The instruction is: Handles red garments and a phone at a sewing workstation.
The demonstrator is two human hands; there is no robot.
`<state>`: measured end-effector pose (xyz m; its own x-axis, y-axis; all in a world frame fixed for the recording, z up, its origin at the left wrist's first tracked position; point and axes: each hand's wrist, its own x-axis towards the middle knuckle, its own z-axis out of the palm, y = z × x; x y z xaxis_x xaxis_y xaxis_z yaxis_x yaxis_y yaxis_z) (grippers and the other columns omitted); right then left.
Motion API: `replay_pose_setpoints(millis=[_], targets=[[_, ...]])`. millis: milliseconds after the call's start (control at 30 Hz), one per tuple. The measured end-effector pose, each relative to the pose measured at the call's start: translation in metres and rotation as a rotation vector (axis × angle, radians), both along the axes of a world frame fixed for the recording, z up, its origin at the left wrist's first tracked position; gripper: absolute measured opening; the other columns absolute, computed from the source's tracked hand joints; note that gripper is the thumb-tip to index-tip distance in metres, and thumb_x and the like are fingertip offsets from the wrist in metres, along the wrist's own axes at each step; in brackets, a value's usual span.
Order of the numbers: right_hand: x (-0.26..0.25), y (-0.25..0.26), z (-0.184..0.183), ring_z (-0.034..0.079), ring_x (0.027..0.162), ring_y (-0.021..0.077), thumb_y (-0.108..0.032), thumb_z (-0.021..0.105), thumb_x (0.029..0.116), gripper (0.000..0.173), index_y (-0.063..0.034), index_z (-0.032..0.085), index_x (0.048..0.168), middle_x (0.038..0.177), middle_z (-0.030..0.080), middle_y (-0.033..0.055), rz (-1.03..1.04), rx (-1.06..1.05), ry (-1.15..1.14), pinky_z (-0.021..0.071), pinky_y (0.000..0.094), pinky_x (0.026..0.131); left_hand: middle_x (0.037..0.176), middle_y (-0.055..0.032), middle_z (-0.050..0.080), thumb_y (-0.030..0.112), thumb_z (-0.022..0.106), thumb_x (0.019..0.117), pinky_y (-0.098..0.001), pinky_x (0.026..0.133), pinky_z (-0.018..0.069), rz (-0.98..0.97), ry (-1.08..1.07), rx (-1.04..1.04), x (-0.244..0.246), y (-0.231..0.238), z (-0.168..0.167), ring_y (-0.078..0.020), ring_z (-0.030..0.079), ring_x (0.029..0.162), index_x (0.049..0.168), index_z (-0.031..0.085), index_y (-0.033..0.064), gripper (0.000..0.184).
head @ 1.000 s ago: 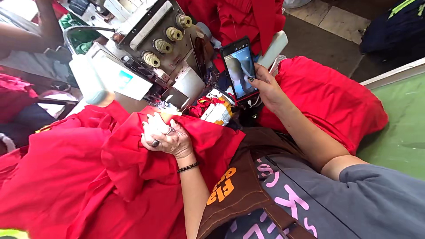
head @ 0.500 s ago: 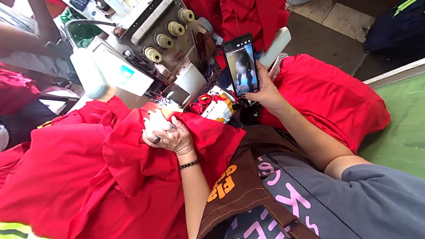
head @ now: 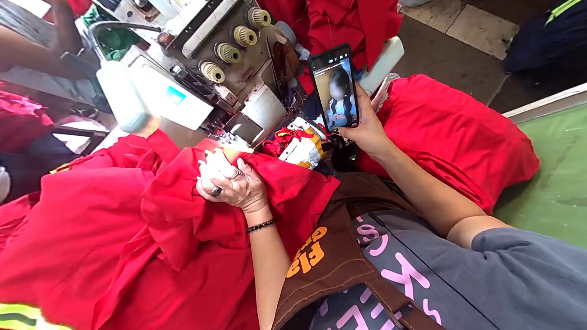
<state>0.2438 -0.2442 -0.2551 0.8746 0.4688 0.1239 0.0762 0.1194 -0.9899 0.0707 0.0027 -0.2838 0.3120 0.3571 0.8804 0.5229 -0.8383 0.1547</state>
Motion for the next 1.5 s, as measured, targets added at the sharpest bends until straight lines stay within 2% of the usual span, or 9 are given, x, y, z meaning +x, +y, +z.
replay_pose_setpoints(millis=[100,333,533,633,733,967,1500], targets=[[0.002,-0.003,0.000,0.048,0.140,0.0211,0.011,0.076,0.0735,0.106,-0.0020,0.017,0.161,0.156,0.039,0.0195,0.020,-0.018,-0.012,0.0464,0.0343,0.113,0.140,-0.0140,0.060,0.040,0.048,0.1063,-0.0437,0.119,0.0220,0.002,0.000,0.005,0.000,0.000,0.000,-0.0293,0.045,0.140,0.134,0.062,0.0093,0.044],[0.006,-0.008,0.002,0.047,0.141,0.0204,0.010,0.076,0.0777,0.104,-0.0030,0.015,0.162,0.157,0.039,0.0177,0.084,0.006,0.022,0.0451,0.0349,0.115,0.141,-0.0112,0.060,0.039,0.047,0.1064,-0.0430,0.119,0.0217,0.014,0.016,-0.004,0.000,0.000,0.000,-0.0277,0.045,0.141,0.136,0.061,0.0109,0.043],[0.006,-0.009,0.001,0.047,0.141,0.0205,0.010,0.074,0.0783,0.103,-0.0022,0.015,0.161,0.157,0.040,0.0180,0.091,-0.008,-0.003,0.0457,0.0352,0.114,0.141,-0.0116,0.061,0.040,0.047,0.1064,-0.0440,0.120,0.0209,0.018,0.028,-0.019,-0.001,0.000,0.001,-0.0278,0.045,0.141,0.135,0.062,0.0110,0.043],[0.006,-0.010,0.003,0.049,0.140,0.0201,0.009,0.075,0.0782,0.104,-0.0035,0.015,0.161,0.156,0.041,0.0175,0.110,0.008,0.024,0.0470,0.0348,0.113,0.142,-0.0103,0.060,0.040,0.046,0.1062,-0.0431,0.119,0.0212,0.018,0.032,-0.030,-0.001,-0.001,0.001,-0.0274,0.044,0.141,0.136,0.062,0.0119,0.044],[0.008,-0.013,0.006,0.046,0.142,0.0191,0.005,0.075,0.0791,0.105,-0.0065,0.012,0.163,0.159,0.038,0.0160,0.132,-0.021,0.069,0.0450,0.0342,0.115,0.141,-0.0093,0.062,0.041,0.047,0.1063,-0.0430,0.119,0.0226,0.009,0.013,-0.028,0.000,-0.001,0.002,-0.0276,0.045,0.140,0.134,0.064,0.0122,0.044],[0.013,-0.019,0.008,0.050,0.139,0.0202,0.014,0.065,0.0797,0.096,-0.0037,0.015,0.160,0.155,0.044,0.0156,0.226,0.059,0.096,0.0458,0.0359,0.114,0.140,-0.0085,0.062,0.041,0.046,0.1066,-0.0420,0.118,0.0231,0.004,0.011,0.001,0.001,0.000,0.002,-0.0263,0.046,0.139,0.134,0.064,0.0122,0.044],[0.014,-0.022,0.012,0.055,0.133,0.0196,0.015,0.062,0.0806,0.093,-0.0050,0.016,0.160,0.151,0.048,0.0144,0.245,0.060,0.159,0.0498,0.0359,0.110,0.137,-0.0143,0.062,0.040,0.048,0.1062,-0.0443,0.116,0.0258,0.003,-0.002,0.012,0.001,-0.001,0.005,-0.0307,0.048,0.136,0.132,0.064,0.0093,0.043]])
